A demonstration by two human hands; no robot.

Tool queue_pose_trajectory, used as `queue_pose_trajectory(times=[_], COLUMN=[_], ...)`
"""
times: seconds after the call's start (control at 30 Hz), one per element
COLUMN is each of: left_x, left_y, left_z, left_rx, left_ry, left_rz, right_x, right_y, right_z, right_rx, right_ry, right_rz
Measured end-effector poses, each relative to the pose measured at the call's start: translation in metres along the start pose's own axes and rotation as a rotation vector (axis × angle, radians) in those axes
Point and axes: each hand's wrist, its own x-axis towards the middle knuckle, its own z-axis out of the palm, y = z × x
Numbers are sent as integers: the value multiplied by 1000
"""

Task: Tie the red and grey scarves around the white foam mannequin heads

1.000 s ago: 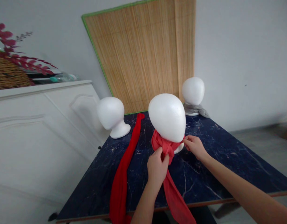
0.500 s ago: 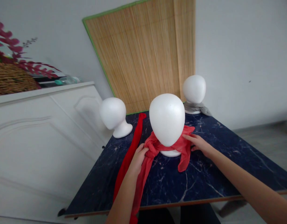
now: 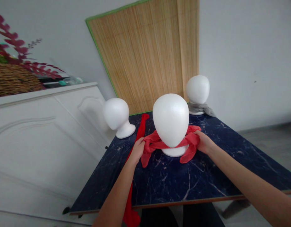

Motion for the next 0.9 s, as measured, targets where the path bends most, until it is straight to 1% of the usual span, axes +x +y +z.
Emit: queue_pose_trajectory(times=[0.07, 0.13, 0.2, 0.27, 0.3, 0.33, 0.4, 0.47, 0.5, 0.53, 0.6, 0.7, 0.77, 0.8, 0.87, 0.9], left_x=[16, 26, 27, 17, 9, 0, -17, -29, -32, -33, -30, -22, -19, -18, -20, -21], left_y=[1, 6, 13, 20, 23, 25, 28, 28, 28, 28, 27, 26, 27, 28, 31, 33], left_z=[-8, -12, -11, -2, 5, 13, 34, 58, 71, 83, 104, 128, 137, 138, 132, 124], left_rx=[115, 218, 288, 314, 312, 301, 255, 199, 163, 112, -46, -251, -297, -313, -331, -330], left_ry=[43, 112, 197, 248, 241, 208, 89, -38, -79, -95, -59, 84, 138, 139, 112, 100], left_rz=[11, 32, 79, 146, 182, 218, 280, 323, 335, 339, 317, 199, 133, 122, 132, 141], right_x=[7, 13, 19, 22, 22, 22, 21, 19, 17, 15, 10, -1, -9, -12, -15, -15], right_y=[-7, -15, -21, -23, -22, -20, -13, -3, 1, 5, 10, 13, 12, 12, 10, 9], right_z=[-8, -17, -29, -42, -47, -52, -59, -61, -61, -60, -56, -47, -42, -40, -41, -43], right_rx=[-51, -115, -191, -273, -311, -341, -404, -470, -502, -530, -554, -525, -501, -497, -493, -486], right_ry=[5, 21, 42, 65, 73, 77, 67, 11, -41, -103, -236, -393, -470, -494, -506, -486], right_rz=[25, 21, -24, -94, -128, -158, -227, -290, -314, -332, -337, -292, -246, -229, -200, -191])
